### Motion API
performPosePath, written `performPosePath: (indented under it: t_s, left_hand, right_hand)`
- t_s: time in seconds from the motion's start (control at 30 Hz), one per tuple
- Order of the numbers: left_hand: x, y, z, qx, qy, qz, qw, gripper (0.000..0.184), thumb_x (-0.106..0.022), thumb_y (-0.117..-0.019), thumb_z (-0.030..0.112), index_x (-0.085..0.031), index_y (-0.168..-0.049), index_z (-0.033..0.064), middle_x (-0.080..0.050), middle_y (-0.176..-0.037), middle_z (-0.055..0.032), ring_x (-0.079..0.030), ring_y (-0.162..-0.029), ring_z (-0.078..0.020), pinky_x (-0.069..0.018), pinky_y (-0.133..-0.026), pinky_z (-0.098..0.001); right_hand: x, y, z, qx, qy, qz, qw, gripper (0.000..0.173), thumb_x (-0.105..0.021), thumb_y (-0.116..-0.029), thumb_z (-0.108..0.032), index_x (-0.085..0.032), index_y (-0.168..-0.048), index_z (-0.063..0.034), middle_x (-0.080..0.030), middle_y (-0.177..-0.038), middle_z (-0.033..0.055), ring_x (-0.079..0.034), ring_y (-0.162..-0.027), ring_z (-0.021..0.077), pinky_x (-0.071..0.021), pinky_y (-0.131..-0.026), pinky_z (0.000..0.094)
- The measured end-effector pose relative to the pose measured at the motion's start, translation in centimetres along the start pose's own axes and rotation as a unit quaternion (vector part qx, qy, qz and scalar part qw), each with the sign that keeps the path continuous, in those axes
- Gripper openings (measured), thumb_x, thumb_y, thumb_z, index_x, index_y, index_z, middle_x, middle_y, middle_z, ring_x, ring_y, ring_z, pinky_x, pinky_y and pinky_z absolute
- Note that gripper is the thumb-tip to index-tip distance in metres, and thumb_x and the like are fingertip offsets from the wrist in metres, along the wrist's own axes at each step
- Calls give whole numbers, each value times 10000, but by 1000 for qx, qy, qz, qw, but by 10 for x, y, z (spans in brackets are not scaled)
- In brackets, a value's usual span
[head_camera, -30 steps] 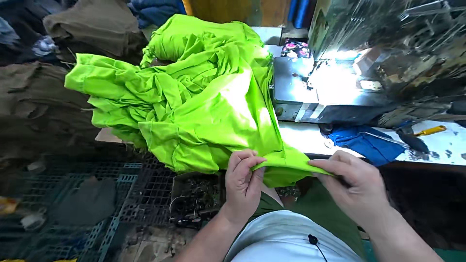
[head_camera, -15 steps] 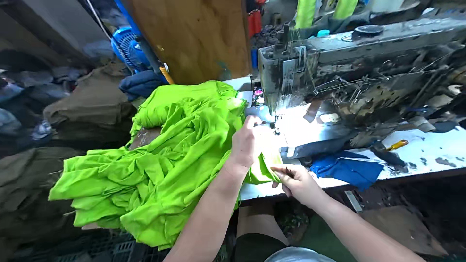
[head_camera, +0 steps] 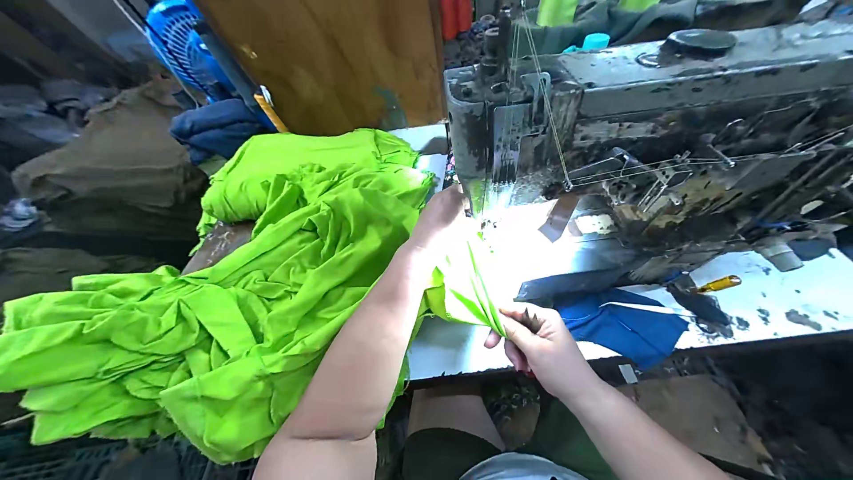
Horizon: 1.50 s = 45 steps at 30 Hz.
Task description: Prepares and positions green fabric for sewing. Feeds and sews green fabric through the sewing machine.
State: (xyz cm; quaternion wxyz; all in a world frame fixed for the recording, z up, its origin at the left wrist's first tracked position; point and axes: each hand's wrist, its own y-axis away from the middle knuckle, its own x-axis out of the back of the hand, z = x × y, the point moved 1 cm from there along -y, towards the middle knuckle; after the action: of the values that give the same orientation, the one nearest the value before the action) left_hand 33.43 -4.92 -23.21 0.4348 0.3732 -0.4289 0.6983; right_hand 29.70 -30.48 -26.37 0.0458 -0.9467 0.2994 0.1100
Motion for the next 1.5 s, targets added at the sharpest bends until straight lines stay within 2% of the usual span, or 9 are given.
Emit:
performPosePath:
  t_s: [0.47,0.63,0.73,0.97,1.1,1.17,1.27,1.37,1.5]
  left_hand:
    - [71,30,57,140,21,8,990,297,-719,-932,177,-711,-1195,40,-683,-1185,-184,-652,-1128,-352,-514,-976,-583]
    - [47,104,77,144,29,85,985,185,-751,-910,179,-694,-1028,49,-693,-887,-127,-686,-799,-287,-573,-728,-544]
    - [39,106,72,113,109,125,980,288,-720,-916,134,-722,-1164,-11,-736,-1090,-182,-719,-993,-290,-572,-910,-525]
    - [61,113,87,182,724,131,653,399,-310,-1097,112,-641,-908,229,-729,-728,49,-702,-632,-54,-601,-600,-219]
    - [76,113,84,-91,352,133,922,196,-529,-995,9,-679,-1056,119,-749,-1000,48,-716,-848,-56,-606,-728,-221]
    - [103,117,107,-166,53,24,984,240,-547,-942,-57,-727,-1100,-71,-705,-1234,-210,-695,-1143,-350,-558,-978,-489]
    - [121,105,101,-280,-105,-149,943,146,-641,-898,47,-731,-987,-24,-712,-1143,-235,-643,-1201,-434,-440,-1107,-587]
    - [124,90,76,-407,-148,-62,899,168,-678,-853,237,-649,-752,106,-652,-735,-55,-693,-797,-257,-524,-990,-535]
    - [124,79,75,-440,-217,-17,872,132,-713,-866,210,-672,-845,86,-678,-770,-73,-707,-845,-290,-523,-962,-547]
  right_hand:
    - [-13,-32,-5,40,31,91,995,205,-533,-1052,-74,-704,-993,20,-768,-833,56,-577,-455,48,-469,-409,186]
    - [-21,-33,2,57,60,99,992,216,-555,-1031,-83,-725,-941,14,-739,-763,26,-587,-479,45,-505,-448,206]
    - [-22,-31,5,68,40,125,989,216,-574,-996,-83,-686,-842,20,-653,-635,24,-596,-488,74,-537,-484,247]
    - [-13,-31,-29,58,105,27,992,305,-544,-1072,-231,-661,-993,40,-689,-767,59,-558,-531,64,-475,-507,239]
    - [-11,-17,-62,124,361,-27,924,285,-625,-1015,-206,-714,-1008,64,-688,-1008,229,-674,-953,348,-528,-867,540]
    - [-18,-11,-76,119,351,-105,923,286,-660,-998,-194,-691,-973,89,-674,-913,211,-659,-826,297,-536,-778,478]
    - [-18,-21,-77,93,295,-175,935,254,-671,-991,-166,-681,-1006,87,-663,-776,143,-622,-616,164,-549,-620,335]
    - [-5,-42,-76,-41,355,-127,925,281,-638,-1013,-218,-693,-1183,0,-720,-948,142,-685,-786,213,-569,-794,430]
    - [0,-32,-55,-54,308,-89,946,252,-686,-988,-265,-718,-1055,-24,-724,-840,44,-663,-709,101,-551,-706,325]
